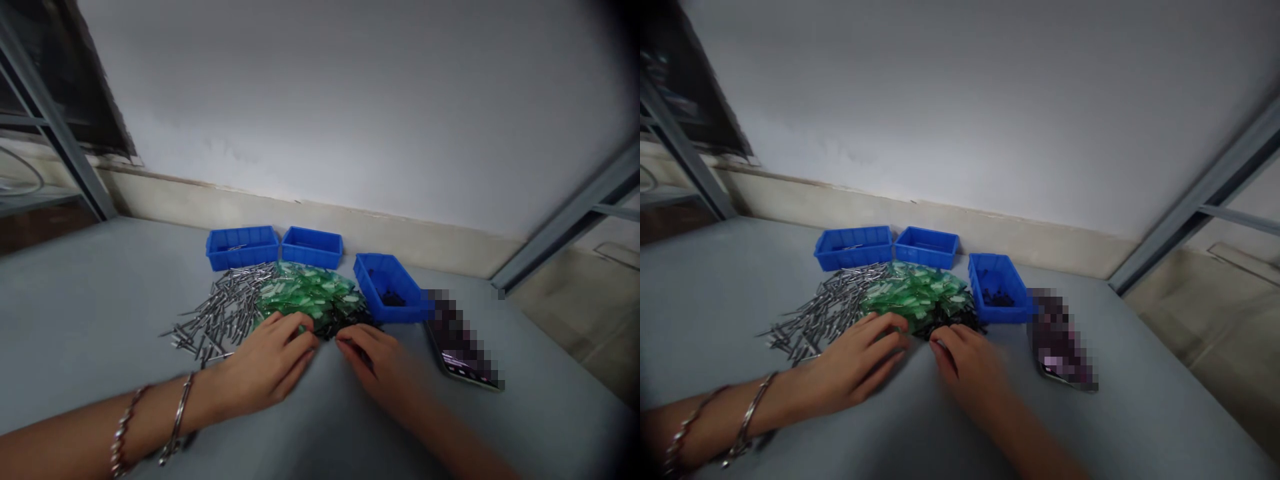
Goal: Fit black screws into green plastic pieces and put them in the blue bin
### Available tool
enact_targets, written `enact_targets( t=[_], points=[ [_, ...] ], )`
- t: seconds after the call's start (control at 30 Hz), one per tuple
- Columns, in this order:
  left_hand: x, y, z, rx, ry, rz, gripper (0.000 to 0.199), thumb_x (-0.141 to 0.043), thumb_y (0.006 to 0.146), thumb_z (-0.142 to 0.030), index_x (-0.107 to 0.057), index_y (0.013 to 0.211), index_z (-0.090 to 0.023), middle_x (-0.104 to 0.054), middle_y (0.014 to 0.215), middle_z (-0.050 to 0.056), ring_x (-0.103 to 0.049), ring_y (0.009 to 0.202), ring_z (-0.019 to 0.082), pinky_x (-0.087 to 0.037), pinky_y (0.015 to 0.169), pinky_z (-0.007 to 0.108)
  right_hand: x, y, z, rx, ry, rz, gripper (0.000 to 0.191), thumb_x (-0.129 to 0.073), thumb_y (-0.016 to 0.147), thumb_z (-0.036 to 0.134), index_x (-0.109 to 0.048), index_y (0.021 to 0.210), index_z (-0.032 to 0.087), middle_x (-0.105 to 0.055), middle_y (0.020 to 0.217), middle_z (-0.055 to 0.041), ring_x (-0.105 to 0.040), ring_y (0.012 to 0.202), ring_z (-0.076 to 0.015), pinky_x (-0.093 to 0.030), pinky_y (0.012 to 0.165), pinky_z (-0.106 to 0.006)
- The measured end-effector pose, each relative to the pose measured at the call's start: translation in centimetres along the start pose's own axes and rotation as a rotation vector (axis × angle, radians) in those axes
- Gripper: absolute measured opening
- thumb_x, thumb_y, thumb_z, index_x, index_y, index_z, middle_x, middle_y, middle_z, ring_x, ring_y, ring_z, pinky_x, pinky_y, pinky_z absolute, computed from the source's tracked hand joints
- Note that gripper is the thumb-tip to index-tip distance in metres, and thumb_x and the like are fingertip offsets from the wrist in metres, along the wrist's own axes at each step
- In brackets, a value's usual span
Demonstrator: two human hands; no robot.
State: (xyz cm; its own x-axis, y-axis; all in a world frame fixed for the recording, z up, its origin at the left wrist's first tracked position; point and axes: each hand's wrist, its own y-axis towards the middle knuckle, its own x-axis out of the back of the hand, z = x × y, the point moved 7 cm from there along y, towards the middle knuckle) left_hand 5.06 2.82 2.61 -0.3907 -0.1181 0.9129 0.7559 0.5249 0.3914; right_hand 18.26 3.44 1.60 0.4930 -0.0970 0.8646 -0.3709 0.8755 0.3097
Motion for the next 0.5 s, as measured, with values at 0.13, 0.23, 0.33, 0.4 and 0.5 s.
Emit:
enact_targets(
  t=[0.13, 0.23, 0.33, 0.4, 0.5],
  points=[
    [0.13, -0.06, -0.24, -0.017, 0.004, -0.003, 0.022, -0.032, 0.09, -0.016, -0.052, 0.1, -0.016, -0.053, 0.099, 0.01, -0.053, 0.084, 0.02, -0.045, 0.073, 0.035, -0.05, 0.07, -0.02, 0.009, 0.019, -0.002, 0.018, -0.044, 0.088, 0.017, -0.062, 0.092, 0.02, -0.065, 0.086, -0.0038, -0.061, 0.079, -0.0162, -0.047, 0.072, -0.027],
    [0.07, -0.11, -0.12, -0.014, 0.011, -0.015, 0.022, -0.032, 0.09, -0.016, -0.052, 0.099, -0.016, -0.053, 0.099, 0.01, -0.053, 0.084, 0.02, -0.046, 0.072, 0.036, -0.12, 0.06, -0.03, 0.002, 0.027, 0.017, 0.019, -0.042, 0.089, 0.019, -0.061, 0.093, 0.02, -0.065, 0.087, -0.0037, -0.061, 0.08, -0.0162, -0.047, 0.073, -0.028],
    [-0.06, -0.07, 0.05, -0.012, 0.017, -0.015, 0.021, -0.033, 0.089, -0.016, -0.052, 0.099, -0.017, -0.053, 0.099, 0.009, -0.053, 0.084, 0.02, -0.045, 0.073, 0.035, -0.15, -0.02, -0.04, -0.007, 0.021, 0.025, 0.019, -0.042, 0.09, 0.02, -0.061, 0.093, 0.021, -0.065, 0.087, -0.0032, -0.061, 0.08, -0.0162, -0.046, 0.072, -0.028],
    [-0.07, 0.01, 0.08, -0.014, 0.019, -0.016, 0.021, -0.033, 0.089, -0.016, -0.052, 0.099, -0.017, -0.053, 0.099, 0.009, -0.053, 0.083, 0.019, -0.045, 0.073, 0.035, -0.17, -0.07, 0.0, -0.006, 0.018, 0.027, 0.02, -0.042, 0.09, 0.021, -0.061, 0.093, 0.021, -0.065, 0.086, -0.0033, -0.061, 0.079, -0.0163, -0.046, 0.071, -0.028],
    [0.03, 0.1, 0.02, -0.019, 0.018, -0.021, 0.022, -0.032, 0.089, -0.016, -0.052, 0.098, -0.016, -0.053, 0.098, 0.009, -0.053, 0.083, 0.019, -0.046, 0.072, 0.034, -0.27, -0.08, 0.04, -0.011, 0.017, 0.041, 0.02, -0.042, 0.09, 0.02, -0.061, 0.093, 0.02, -0.065, 0.086, -0.0033, -0.061, 0.08, -0.0166, -0.046, 0.071, -0.028]
  ],
)
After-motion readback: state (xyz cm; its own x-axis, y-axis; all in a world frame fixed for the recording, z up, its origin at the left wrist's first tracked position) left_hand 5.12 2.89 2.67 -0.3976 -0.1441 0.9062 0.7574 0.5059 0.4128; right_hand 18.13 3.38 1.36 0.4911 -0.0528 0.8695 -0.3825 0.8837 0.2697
